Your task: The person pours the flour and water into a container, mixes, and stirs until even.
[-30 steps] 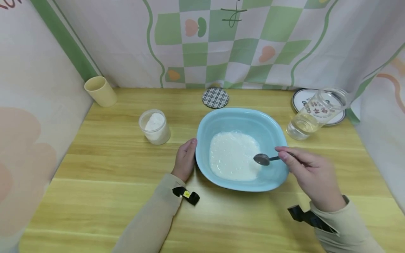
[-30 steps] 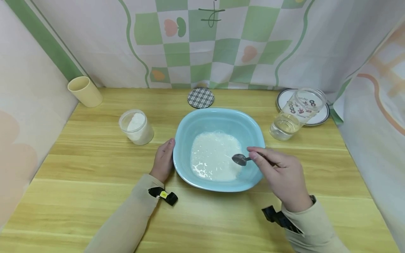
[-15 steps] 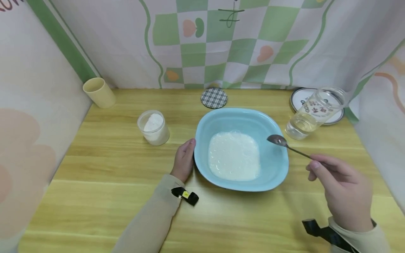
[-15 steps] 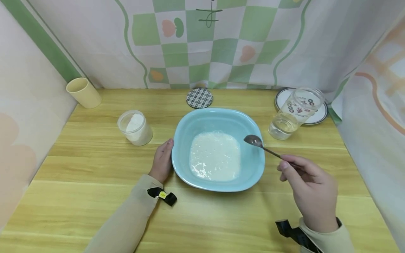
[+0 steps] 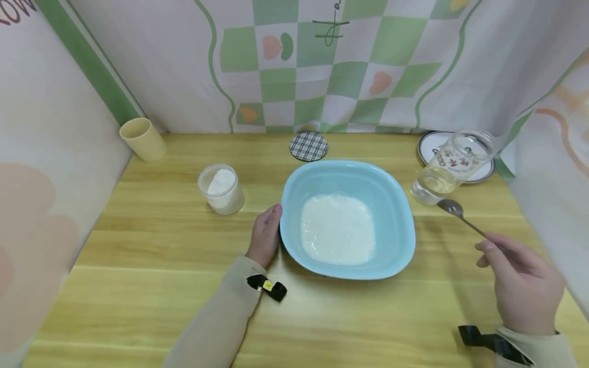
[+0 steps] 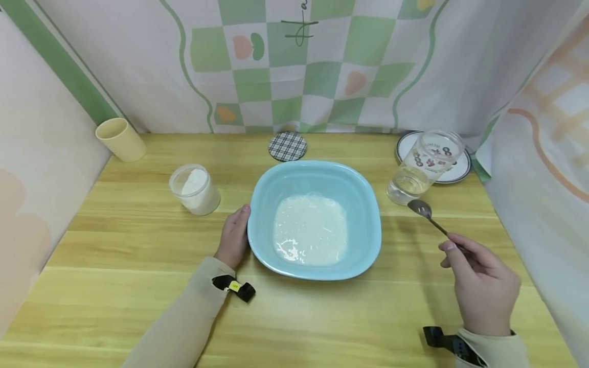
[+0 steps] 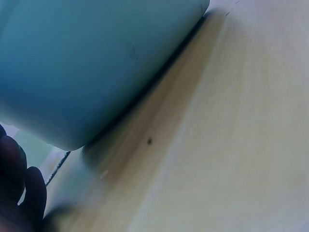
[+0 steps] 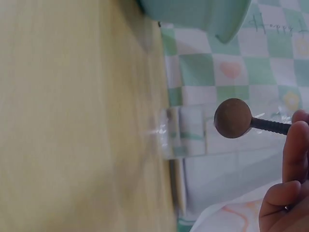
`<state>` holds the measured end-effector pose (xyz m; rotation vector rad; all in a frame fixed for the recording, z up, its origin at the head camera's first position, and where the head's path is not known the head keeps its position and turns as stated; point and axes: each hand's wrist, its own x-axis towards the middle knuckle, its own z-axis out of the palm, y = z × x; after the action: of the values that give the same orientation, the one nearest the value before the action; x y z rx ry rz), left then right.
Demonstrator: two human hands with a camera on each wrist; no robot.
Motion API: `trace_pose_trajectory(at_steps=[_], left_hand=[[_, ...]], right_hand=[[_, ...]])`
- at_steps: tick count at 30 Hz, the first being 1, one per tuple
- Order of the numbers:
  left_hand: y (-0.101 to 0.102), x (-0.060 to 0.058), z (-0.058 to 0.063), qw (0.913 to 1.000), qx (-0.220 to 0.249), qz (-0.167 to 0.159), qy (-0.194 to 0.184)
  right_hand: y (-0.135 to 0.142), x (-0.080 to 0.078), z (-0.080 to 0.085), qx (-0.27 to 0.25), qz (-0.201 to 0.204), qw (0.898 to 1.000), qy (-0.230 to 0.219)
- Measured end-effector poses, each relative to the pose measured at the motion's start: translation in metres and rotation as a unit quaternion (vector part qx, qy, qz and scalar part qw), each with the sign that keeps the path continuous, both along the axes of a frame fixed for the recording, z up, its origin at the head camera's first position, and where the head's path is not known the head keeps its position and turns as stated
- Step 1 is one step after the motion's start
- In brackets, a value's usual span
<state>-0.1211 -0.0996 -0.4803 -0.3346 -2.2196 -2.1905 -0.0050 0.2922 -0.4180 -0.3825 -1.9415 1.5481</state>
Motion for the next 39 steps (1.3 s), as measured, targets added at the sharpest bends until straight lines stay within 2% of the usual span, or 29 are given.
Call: trace_pose_trajectory(at_steps=[4, 7, 10, 14, 17, 21, 22, 24, 28, 32, 35, 39], left_hand=[[0.000, -0.002, -0.001, 1.0000, 0.002, 0.001, 0.000], [0.000, -0.003, -0.003, 1.0000, 0.000, 0.002, -0.004], [0.000, -0.002, -0.004, 0.9999, -0.003, 0.004, -0.013], [0.000, 0.001, -0.006, 0.9996, -0.007, 0.008, -0.025], [0.001, 0.002, -0.006, 0.9997, -0.006, 0.005, -0.023], [-0.001, 0.000, -0.007, 0.9999, -0.004, 0.001, -0.011], [-0.002, -0.001, -0.007, 1.0000, -0.003, 0.001, -0.009], [-0.003, -0.002, -0.008, 1.0000, -0.004, 0.005, -0.005], [-0.004, -0.002, -0.011, 0.9996, -0.003, 0.025, -0.014], [-0.008, 0.006, -0.011, 0.9991, -0.018, 0.031, -0.025], [-0.016, 0.016, -0.010, 0.9990, -0.027, 0.026, -0.023], [-0.036, 0.031, -0.007, 0.9984, -0.046, 0.023, -0.022]], right_hand=[[0.010, -0.006, -0.008, 0.016, -0.022, 0.996, -0.081], [0.016, -0.007, -0.014, 0.046, -0.015, 0.988, -0.148], [0.021, -0.005, -0.020, 0.108, 0.017, 0.974, -0.198], [0.030, -0.001, -0.028, 0.164, 0.081, 0.960, -0.211], [0.035, -0.001, -0.032, 0.204, 0.122, 0.942, -0.237], [0.036, -0.003, -0.037, 0.260, 0.178, 0.900, -0.302], [0.036, -0.004, -0.039, 0.265, 0.193, 0.892, -0.311], [0.036, -0.006, -0.040, 0.274, 0.216, 0.880, -0.321], [0.034, -0.006, -0.041, 0.283, 0.239, 0.871, -0.321], [0.036, -0.001, -0.038, 0.306, 0.255, 0.852, -0.340], [0.037, 0.003, -0.033, 0.318, 0.259, 0.839, -0.358], [0.034, 0.007, -0.029, 0.341, 0.252, 0.838, -0.344]])
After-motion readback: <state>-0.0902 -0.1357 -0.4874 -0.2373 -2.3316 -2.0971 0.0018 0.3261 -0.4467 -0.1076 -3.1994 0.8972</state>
